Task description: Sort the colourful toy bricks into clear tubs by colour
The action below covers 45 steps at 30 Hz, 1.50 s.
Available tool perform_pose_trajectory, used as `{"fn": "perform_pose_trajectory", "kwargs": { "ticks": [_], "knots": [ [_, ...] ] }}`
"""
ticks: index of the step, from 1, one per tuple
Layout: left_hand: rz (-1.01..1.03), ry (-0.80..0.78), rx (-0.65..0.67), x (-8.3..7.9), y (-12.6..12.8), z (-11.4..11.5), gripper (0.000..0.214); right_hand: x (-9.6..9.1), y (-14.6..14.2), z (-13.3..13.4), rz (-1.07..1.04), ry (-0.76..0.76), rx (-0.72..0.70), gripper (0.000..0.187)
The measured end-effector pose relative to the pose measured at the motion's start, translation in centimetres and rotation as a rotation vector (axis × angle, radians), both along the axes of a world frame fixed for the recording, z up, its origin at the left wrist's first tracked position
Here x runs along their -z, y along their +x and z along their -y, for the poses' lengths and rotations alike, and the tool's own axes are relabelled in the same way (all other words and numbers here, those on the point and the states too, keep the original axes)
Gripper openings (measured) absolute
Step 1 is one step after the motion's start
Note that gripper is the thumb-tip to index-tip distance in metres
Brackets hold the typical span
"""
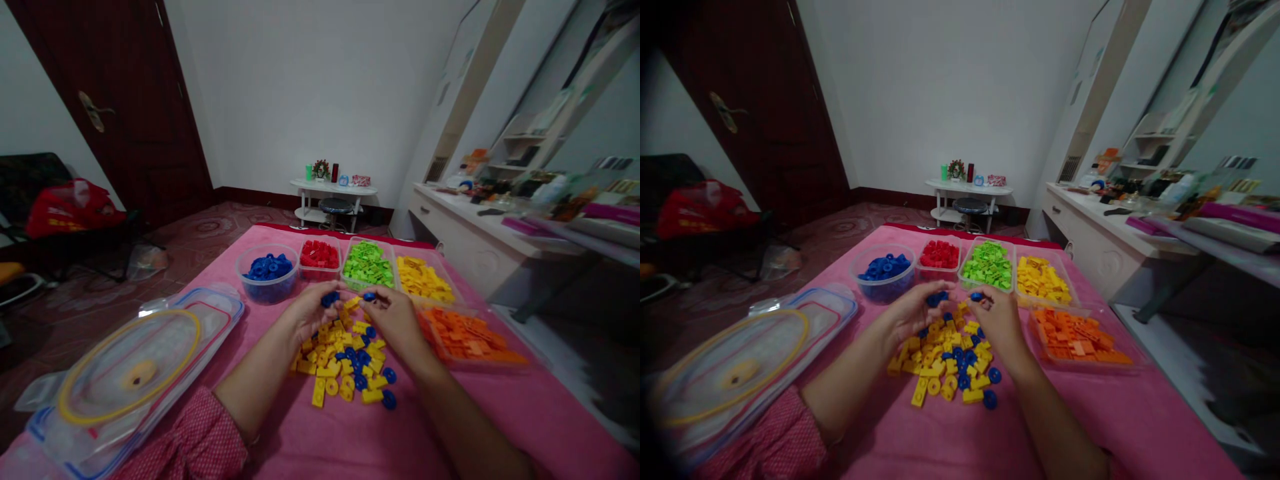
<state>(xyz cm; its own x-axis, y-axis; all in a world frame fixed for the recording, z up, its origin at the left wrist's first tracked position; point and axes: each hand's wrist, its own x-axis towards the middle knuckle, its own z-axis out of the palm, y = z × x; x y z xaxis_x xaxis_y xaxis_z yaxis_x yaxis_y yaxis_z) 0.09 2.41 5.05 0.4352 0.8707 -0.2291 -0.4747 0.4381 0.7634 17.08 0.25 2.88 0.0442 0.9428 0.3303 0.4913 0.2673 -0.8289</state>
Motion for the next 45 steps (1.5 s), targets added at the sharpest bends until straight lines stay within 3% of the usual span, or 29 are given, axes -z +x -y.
{"fn": "perform_pose_trajectory", "kwargs": {
  "ticks": [3, 6, 8, 10, 12, 14, 18, 20, 25, 28, 31, 36, 41, 45],
  "knots": [
    [-0.17, 0.263, -0.32, -1.5, -2.5, -1.7, 0.025, 2.0, 0.3, -0.5, 0.231, -0.13, -0.1, 0.016],
    [-0.483, 0.556, -0.688, -1.9, -5.6, -3.6, 0.037, 3.4, -0.1, -0.6, 0.294, -0.156, -0.164, 0.026],
    [-0.743, 0.739, -0.816, -1.6, -7.1, -4.4, 0.039, 3.6, -0.5, -0.5, 0.309, -0.144, -0.182, 0.026],
    [-0.952, 0.881, -0.845, -1.2, -7.8, -4.6, 0.035, 3.2, -0.8, -0.3, 0.325, -0.134, -0.19, 0.024],
    [-1.047, 1.001, -0.802, -1.0, -7.4, -4.1, 0.028, 2.1, -0.8, 0.1, 0.357, -0.132, -0.181, 0.022],
    [-1.06, 1.087, -0.666, -0.9, -6.4, -3.3, 0.025, 0.7, -0.4, 0.5, 0.423, -0.134, -0.162, 0.022],
    [-1.076, 1.107, -0.033, -0.2, -4.5, -2.1, 0.024, -2.2, 1.3, 1.8, 0.675, -0.164, -0.139, 0.02],
    [-1.128, 1.103, 0.157, 0.6, -4.0, -1.8, 0.027, -3.0, 2.2, 2.5, 0.804, -0.231, -0.156, 0.022],
    [-1.239, 1.157, 0.249, 2.1, -3.1, -1.5, 0.032, -1.9, 3.3, 3.1, 0.897, -0.349, -0.202, 0.027],
    [-1.238, 1.169, 0.34, 2.2, -2.8, -1.4, 0.029, -0.9, 3.2, 2.9, 0.827, -0.309, -0.279, 0.039],
    [-1.29, 1.165, 0.35, 2.0, -2.9, -1.2, 0.028, -1.1, 3.0, 2.9, 0.818, -0.271, -0.279, 0.045],
    [-1.367, 1.206, 0.365, 1.8, -3.1, -0.9, 0.031, -2.2, 1.3, 3.3, 0.803, -0.231, -0.161, 0.027],
    [-1.41, 1.192, 0.329, 2.5, -2.7, -0.9, 0.016, -0.5, -1.1, 3.1, 0.837, -0.235, -0.137, 0.024],
    [-1.367, 1.13, 0.293, 2.2, -2.7, -1.0, 0.013, -0.1, -0.9, 2.6, 0.826, -0.221, -0.125, 0.021]
  ]
}}
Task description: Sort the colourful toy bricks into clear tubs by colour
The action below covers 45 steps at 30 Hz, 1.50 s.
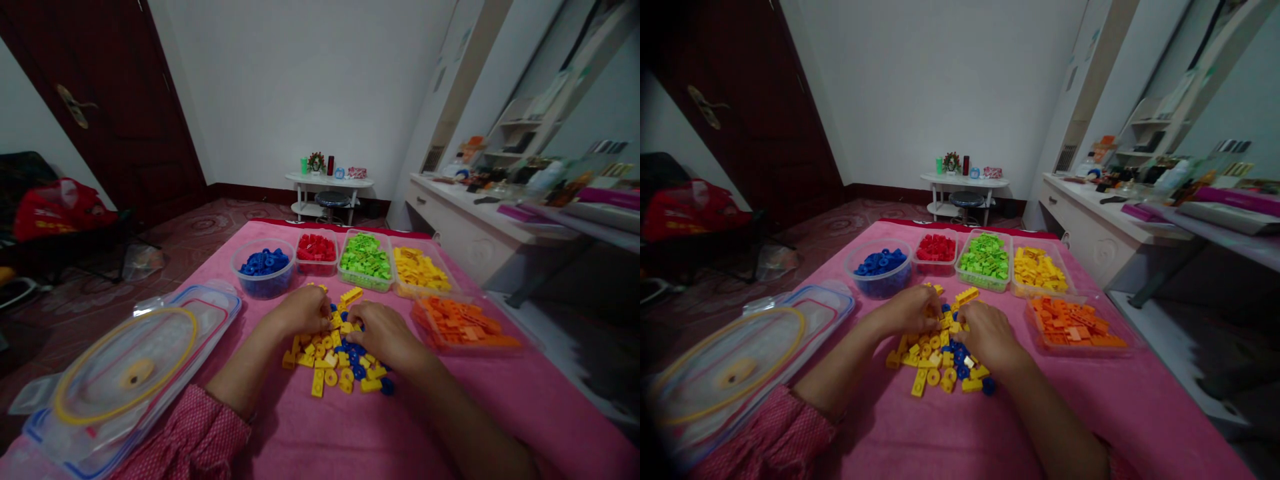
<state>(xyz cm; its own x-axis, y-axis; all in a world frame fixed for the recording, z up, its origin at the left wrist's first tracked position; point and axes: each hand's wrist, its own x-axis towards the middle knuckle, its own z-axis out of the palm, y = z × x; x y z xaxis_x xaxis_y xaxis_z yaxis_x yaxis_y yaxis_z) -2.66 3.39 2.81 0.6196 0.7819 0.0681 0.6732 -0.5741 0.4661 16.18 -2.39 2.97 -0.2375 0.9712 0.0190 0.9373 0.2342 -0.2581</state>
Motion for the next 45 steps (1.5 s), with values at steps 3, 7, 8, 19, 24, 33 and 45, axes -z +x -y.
{"fn": "perform_pose_trajectory", "kwargs": {
  "ticks": [3, 7, 8, 19, 24, 33, 45],
  "knots": [
    [0.145, -0.129, -0.005, -0.4, 0.2, 0.0, 0.014, -0.5, 0.6, -0.1, -0.098, 0.022, -0.03, 0.028],
    [0.526, -0.435, -0.036, -0.8, 0.9, 0.3, 0.024, -1.1, 0.4, -0.1, -0.294, 0.061, -0.032, 0.036],
    [0.627, -0.511, -0.06, -0.9, 1.2, 0.4, 0.031, -1.2, 0.2, -0.1, -0.363, 0.071, -0.037, 0.036],
    [0.841, -0.536, -0.155, -1.0, 2.3, 0.7, 0.047, -2.0, -0.4, -0.2, -0.651, 0.185, -0.075, 0.018],
    [0.58, -0.098, -0.257, 0.8, 1.3, -0.9, 0.024, -4.4, 5.1, -3.4, -0.358, 0.311, 0.191, 0.021],
    [0.374, 0.039, -0.298, 3.0, 0.1, -2.0, 0.031, -6.4, 9.7, -7.7, 0.133, 0.414, 0.403, 0.051],
    [0.304, 0.119, -0.377, 5.4, -0.5, -2.3, 0.032, 0.9, 0.1, -4.7, 0.186, 0.123, 0.026, 0.037]
  ]
}}
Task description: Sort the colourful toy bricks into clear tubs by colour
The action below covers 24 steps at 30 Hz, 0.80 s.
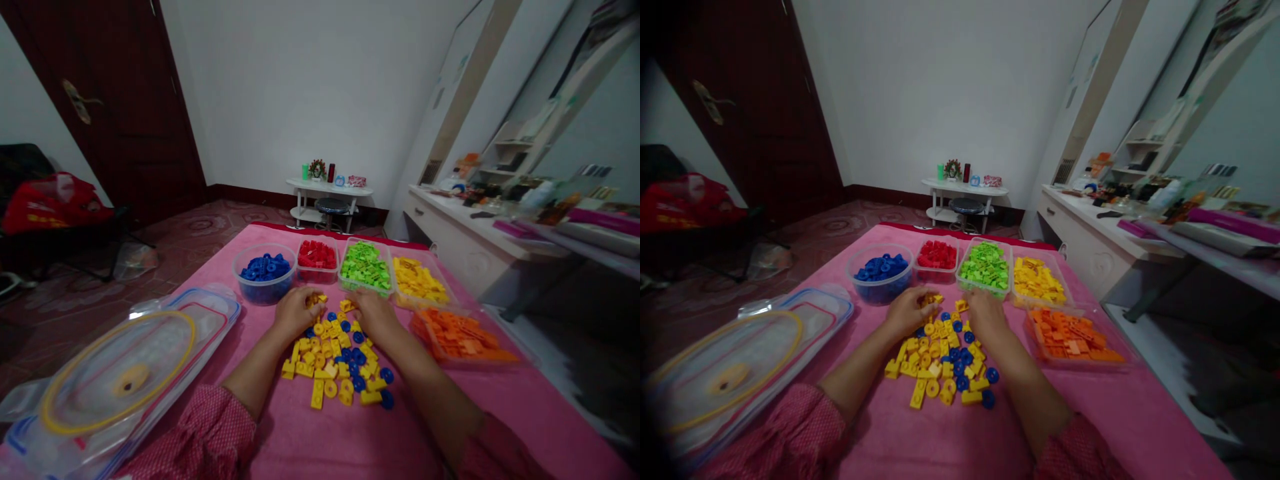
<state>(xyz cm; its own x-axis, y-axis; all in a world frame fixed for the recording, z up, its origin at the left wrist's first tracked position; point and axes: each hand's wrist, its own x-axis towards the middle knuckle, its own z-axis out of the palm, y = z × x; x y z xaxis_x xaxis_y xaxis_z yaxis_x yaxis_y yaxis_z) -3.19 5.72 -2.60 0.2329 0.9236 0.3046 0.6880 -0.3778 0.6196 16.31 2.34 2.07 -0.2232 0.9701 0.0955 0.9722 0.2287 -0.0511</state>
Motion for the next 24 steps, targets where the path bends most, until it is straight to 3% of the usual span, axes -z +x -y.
{"fn": "perform_pose_trajectory", "kwargs": {
  "ticks": [3, 10, 13, 16, 19, 22, 24],
  "knots": [
    [0.048, 0.0, -0.058, 0.5, -0.1, 0.0, 0.025, -0.8, 0.4, 0.1, 0.01, 0.013, 0.018, 0.03],
    [0.085, -0.007, -0.08, 1.0, -0.2, 0.0, 0.022, -7.7, 6.4, -2.3, 0.108, 0.147, 0.294, 0.027],
    [0.059, 0.022, -0.059, 0.7, -0.1, 0.3, 0.03, -8.8, 8.5, -2.8, 0.117, 0.25, 0.337, 0.035],
    [0.055, 0.041, -0.013, 0.5, 0.0, 0.5, 0.031, -7.2, 8.3, -1.4, 0.022, 0.207, 0.168, 0.034],
    [0.05, 0.035, 0.003, 0.3, 0.1, 0.6, 0.031, -3.8, 6.7, 1.3, -0.029, 0.035, -0.009, 0.035],
    [0.042, 0.034, 0.004, 0.2, 0.2, 0.7, 0.03, -0.6, 5.3, 3.6, -0.067, -0.07, -0.071, 0.049],
    [0.058, 0.022, 0.015, 0.1, 0.2, 0.8, 0.029, 0.7, 5.0, 4.0, -0.135, -0.087, -0.087, 0.047]
  ]
}}
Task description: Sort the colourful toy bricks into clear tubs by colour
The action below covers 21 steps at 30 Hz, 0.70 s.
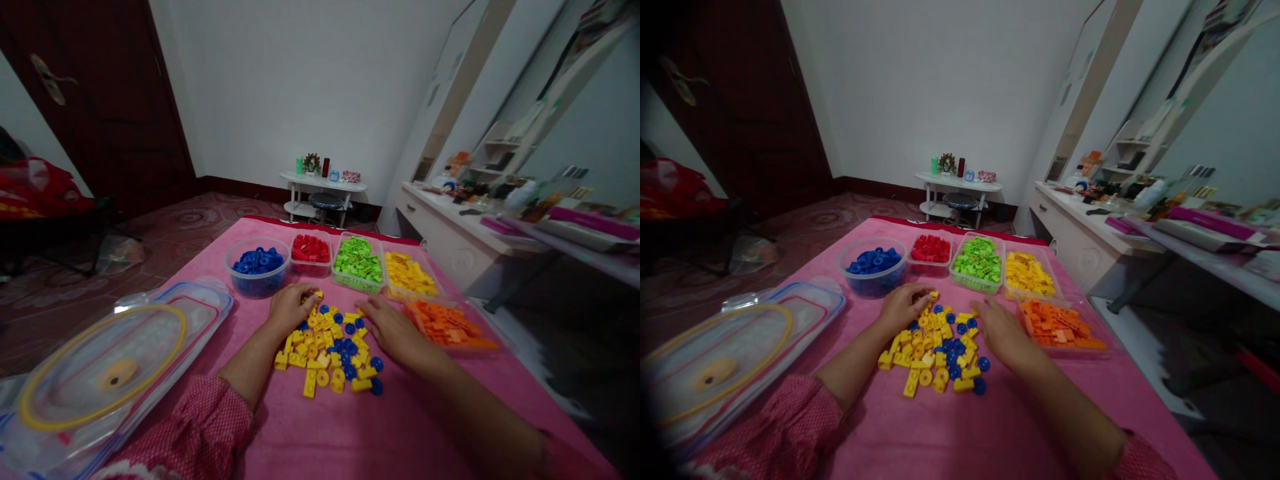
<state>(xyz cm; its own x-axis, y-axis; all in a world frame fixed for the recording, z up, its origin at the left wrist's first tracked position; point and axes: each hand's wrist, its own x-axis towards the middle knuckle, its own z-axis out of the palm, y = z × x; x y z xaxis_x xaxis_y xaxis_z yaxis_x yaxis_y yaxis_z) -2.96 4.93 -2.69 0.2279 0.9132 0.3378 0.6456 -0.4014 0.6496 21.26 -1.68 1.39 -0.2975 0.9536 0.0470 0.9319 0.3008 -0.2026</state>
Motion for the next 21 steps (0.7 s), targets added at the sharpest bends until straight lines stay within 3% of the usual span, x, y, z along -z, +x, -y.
{"fn": "perform_pose_trajectory", "kwargs": {
  "ticks": [5, 9, 14, 17, 21],
  "knots": [
    [0.183, -0.099, 0.079, -0.2, 0.1, 0.4, 0.029, 0.0, -0.5, -1.0, -0.13, 0.036, 0.037, 0.019],
    [0.634, -0.264, 0.164, -0.4, 0.9, 0.5, 0.041, -0.9, -2.8, -1.6, -0.28, 0.055, 0.011, 0.019],
    [1.211, -0.536, 0.3, -0.8, 2.0, 0.5, 0.054, 0.2, -6.8, -1.7, -0.425, 0.047, -0.089, 0.027],
    [1.347, -0.621, 0.359, -1.0, 2.1, 0.5, 0.055, 0.7, -8.3, -1.4, -0.37, 0.045, -0.104, 0.029],
    [1.362, -0.661, 0.364, -1.3, 1.7, 0.5, 0.056, 0.5, -8.6, -0.8, -0.276, 0.075, -0.082, 0.033]
  ]
}}
